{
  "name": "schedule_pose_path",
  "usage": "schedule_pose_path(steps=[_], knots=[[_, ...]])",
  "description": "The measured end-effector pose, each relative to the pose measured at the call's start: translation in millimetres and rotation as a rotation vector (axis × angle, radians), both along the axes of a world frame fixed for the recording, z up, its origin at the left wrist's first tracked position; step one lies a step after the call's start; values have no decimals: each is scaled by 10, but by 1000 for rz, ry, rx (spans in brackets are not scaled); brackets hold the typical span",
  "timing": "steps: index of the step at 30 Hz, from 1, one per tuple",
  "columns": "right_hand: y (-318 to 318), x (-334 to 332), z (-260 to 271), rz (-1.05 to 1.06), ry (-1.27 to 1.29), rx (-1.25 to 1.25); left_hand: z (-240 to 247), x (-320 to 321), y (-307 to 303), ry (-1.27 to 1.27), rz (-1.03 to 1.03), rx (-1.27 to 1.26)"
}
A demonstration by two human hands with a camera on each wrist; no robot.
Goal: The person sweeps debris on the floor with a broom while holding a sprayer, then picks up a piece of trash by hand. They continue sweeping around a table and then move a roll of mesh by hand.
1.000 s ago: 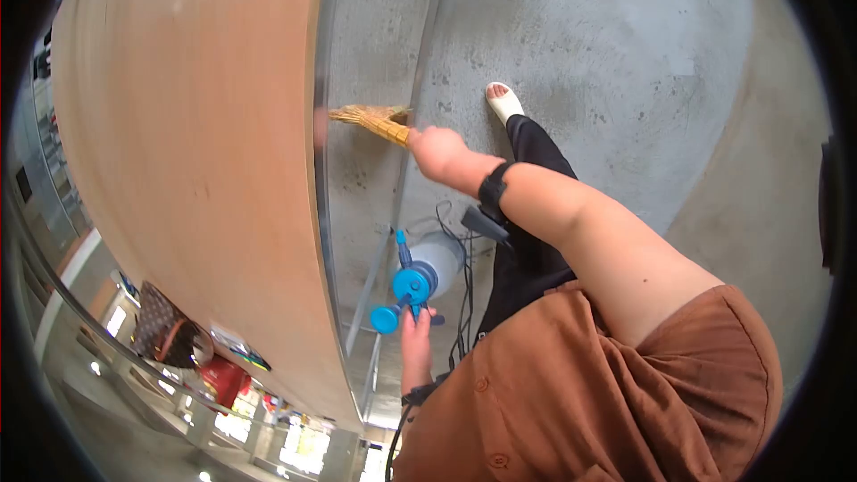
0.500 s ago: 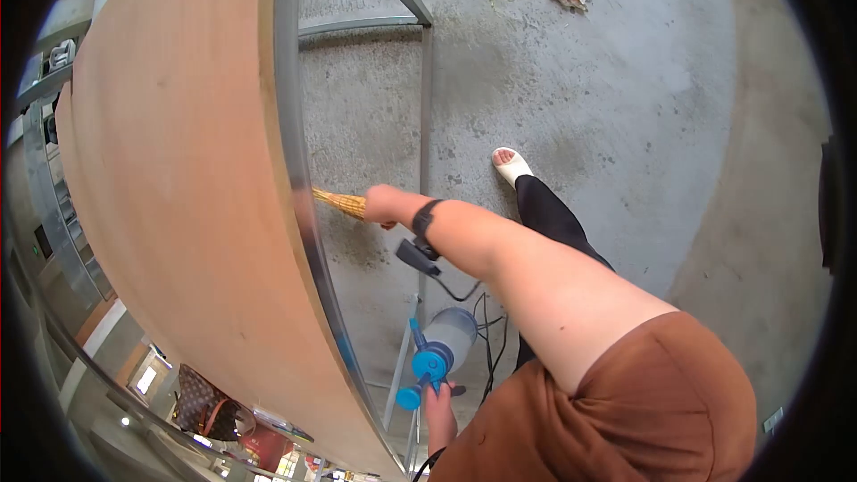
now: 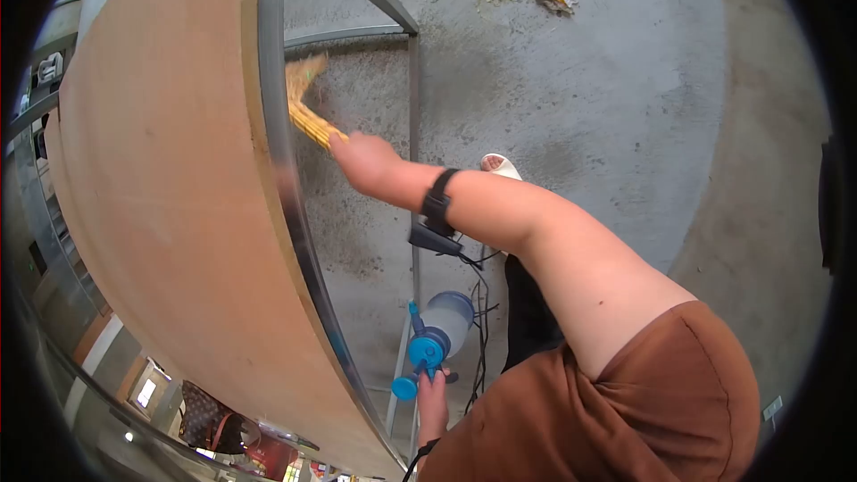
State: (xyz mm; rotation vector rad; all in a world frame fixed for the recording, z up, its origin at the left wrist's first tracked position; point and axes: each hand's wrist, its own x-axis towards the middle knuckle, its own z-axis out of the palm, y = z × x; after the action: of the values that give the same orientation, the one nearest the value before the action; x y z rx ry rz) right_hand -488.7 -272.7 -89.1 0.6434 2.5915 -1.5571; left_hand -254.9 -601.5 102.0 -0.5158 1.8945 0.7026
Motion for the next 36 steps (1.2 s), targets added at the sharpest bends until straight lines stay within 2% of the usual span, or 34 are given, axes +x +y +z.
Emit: schedule_pose_path(steps=[1, 3, 6, 10, 12, 15, 16, 17, 19, 23, 25, 29, 31, 34, 36], knots=[[34, 135, 70, -4, -3, 6, -3, -17, 21, -3, -4, 6], [76, 341, 169, 68, -208, -115, 12, -70, 57, -7, 65, 5], [218, 503, 131, 132, -335, -121, 58, -124, 80, -4, 28, -4], [610, 507, 25, 197, -386, -88, 51, -123, 54, 19, 49, -5], [713, 526, 178, 29, -297, 132, 22, -65, -51, 23, 22, -46], [705, 748, 309, -98, -193, 179, 79, 6, -31, 62, 12, -18], [733, 844, 361, -67, -228, 123, 91, 39, -62, 64, 14, -21], [687, 970, 395, -66, -228, 124, 83, 63, -113, 65, -6, -29], [534, 1255, 440, 111, -273, 52, 59, 113, -169, 61, -27, -34], [37, 1641, 216, 58, -336, -136, 24, 292, -288, 79, 75, 16], [-22, 1688, 134, 58, -367, -146, 105, 364, -299, 86, 109, 61], [162, 1856, 204, 39, -444, 32, 166, 532, -456, 88, 91, 81], [207, 2026, 222, -149, -286, 230, 179, 624, -514, 73, 137, 99], [265, 2446, 429, -222, -235, 299, 189, 717, -626, 63, 162, 136], [360, 2773, 713, -178, -253, 268, 182, 760, -732, 51, 165, 144]])
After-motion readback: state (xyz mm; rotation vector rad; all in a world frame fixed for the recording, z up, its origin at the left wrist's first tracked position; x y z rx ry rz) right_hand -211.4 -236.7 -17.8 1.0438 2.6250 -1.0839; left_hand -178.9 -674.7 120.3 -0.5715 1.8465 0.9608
